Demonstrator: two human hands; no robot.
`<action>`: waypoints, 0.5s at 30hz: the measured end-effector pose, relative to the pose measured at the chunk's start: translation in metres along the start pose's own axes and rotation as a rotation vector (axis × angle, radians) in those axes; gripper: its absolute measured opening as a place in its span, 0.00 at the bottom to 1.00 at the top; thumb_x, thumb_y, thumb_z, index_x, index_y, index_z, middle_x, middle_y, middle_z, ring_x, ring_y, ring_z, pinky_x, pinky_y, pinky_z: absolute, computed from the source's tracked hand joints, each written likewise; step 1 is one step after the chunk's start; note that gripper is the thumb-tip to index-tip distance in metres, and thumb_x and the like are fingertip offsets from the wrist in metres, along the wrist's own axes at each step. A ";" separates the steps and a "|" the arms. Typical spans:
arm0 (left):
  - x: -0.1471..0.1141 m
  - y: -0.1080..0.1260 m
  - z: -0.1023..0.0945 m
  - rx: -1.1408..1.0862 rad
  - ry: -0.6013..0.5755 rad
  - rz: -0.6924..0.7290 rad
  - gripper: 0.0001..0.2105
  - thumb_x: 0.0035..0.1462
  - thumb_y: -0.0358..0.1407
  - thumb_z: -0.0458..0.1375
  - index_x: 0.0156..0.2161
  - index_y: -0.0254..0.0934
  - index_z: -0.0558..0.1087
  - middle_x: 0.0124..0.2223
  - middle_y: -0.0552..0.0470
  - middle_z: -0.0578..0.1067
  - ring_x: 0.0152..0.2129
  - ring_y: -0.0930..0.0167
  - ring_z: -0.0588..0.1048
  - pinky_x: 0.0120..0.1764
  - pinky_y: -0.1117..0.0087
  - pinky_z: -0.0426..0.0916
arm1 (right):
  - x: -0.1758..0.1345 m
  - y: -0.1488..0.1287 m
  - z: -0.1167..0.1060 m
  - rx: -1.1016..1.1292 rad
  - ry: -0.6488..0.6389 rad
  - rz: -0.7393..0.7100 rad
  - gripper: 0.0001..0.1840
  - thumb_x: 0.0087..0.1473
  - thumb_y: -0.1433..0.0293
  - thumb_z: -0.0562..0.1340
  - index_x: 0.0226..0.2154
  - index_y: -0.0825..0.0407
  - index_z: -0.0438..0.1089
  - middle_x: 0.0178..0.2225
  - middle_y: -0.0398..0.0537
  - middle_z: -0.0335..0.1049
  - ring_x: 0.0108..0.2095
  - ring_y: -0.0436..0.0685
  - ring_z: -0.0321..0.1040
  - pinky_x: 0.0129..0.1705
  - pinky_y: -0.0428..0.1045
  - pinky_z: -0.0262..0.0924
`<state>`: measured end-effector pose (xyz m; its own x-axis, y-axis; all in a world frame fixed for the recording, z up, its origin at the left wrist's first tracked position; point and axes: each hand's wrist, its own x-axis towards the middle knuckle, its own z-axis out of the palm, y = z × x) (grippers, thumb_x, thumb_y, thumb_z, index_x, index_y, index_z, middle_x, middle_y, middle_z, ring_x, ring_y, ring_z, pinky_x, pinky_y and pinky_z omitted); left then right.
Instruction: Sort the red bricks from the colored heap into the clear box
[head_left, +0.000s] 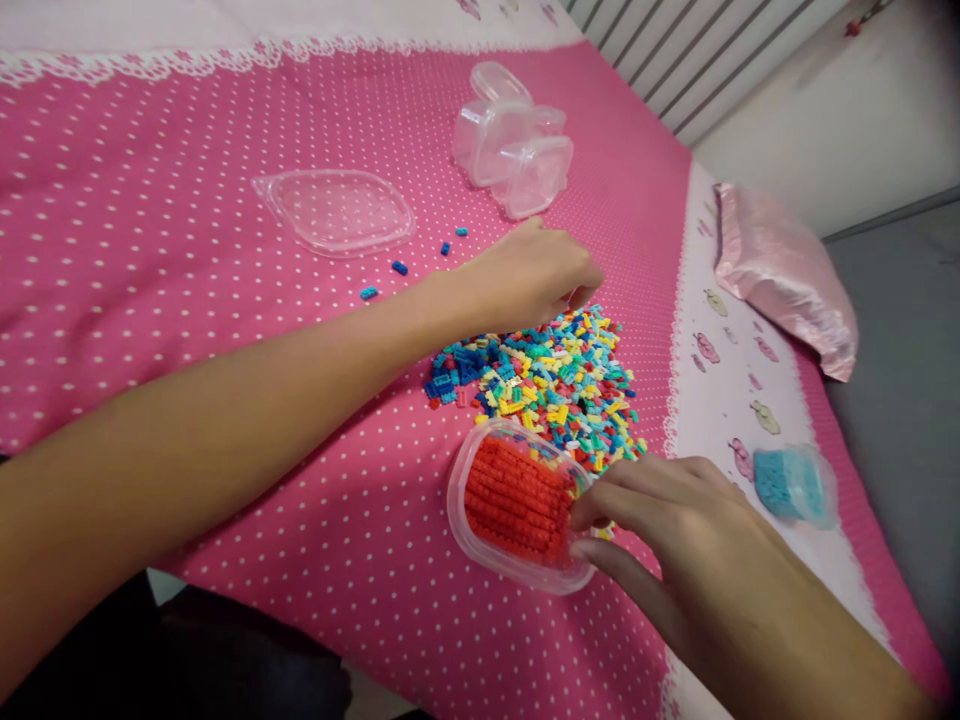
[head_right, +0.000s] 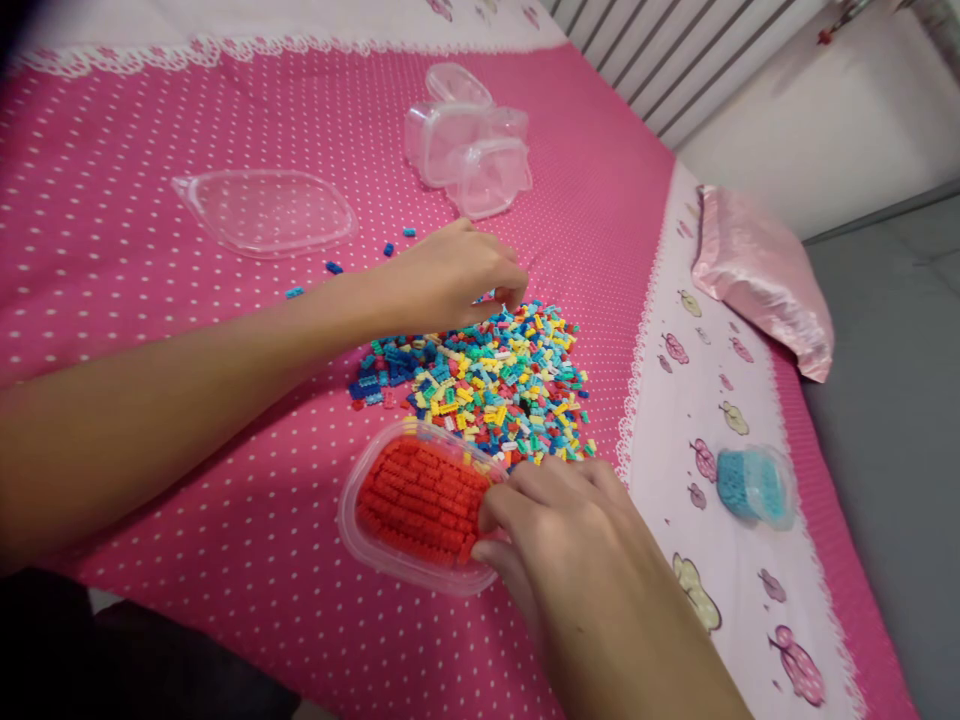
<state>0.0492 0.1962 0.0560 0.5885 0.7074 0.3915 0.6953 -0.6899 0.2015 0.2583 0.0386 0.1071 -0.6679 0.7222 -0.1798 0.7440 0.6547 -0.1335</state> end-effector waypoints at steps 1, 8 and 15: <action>0.000 0.000 0.000 0.000 0.000 0.001 0.11 0.60 0.27 0.55 0.43 0.40 0.79 0.42 0.54 0.82 0.45 0.64 0.78 0.49 0.63 0.64 | -0.003 -0.004 0.000 -0.032 0.037 0.036 0.07 0.57 0.72 0.67 0.30 0.44 0.74 0.29 0.38 0.75 0.31 0.56 0.70 0.37 0.52 0.49; 0.000 0.001 -0.002 -0.025 0.005 0.012 0.11 0.59 0.27 0.56 0.42 0.39 0.79 0.42 0.51 0.82 0.45 0.63 0.79 0.48 0.61 0.64 | 0.000 -0.019 0.003 -0.210 0.112 0.042 0.10 0.48 0.76 0.71 0.25 0.44 0.74 0.24 0.36 0.73 0.26 0.56 0.68 0.36 0.53 0.44; 0.001 -0.003 0.002 -0.025 0.055 0.035 0.11 0.58 0.27 0.56 0.41 0.39 0.79 0.40 0.52 0.83 0.42 0.64 0.79 0.46 0.62 0.64 | 0.005 -0.016 0.011 -0.246 0.096 0.061 0.11 0.51 0.74 0.70 0.22 0.45 0.73 0.24 0.35 0.72 0.25 0.52 0.64 0.37 0.53 0.41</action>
<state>0.0485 0.1988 0.0544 0.5882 0.6734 0.4478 0.6634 -0.7184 0.2091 0.2431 0.0297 0.0976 -0.6296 0.7723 -0.0851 0.7633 0.6353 0.1174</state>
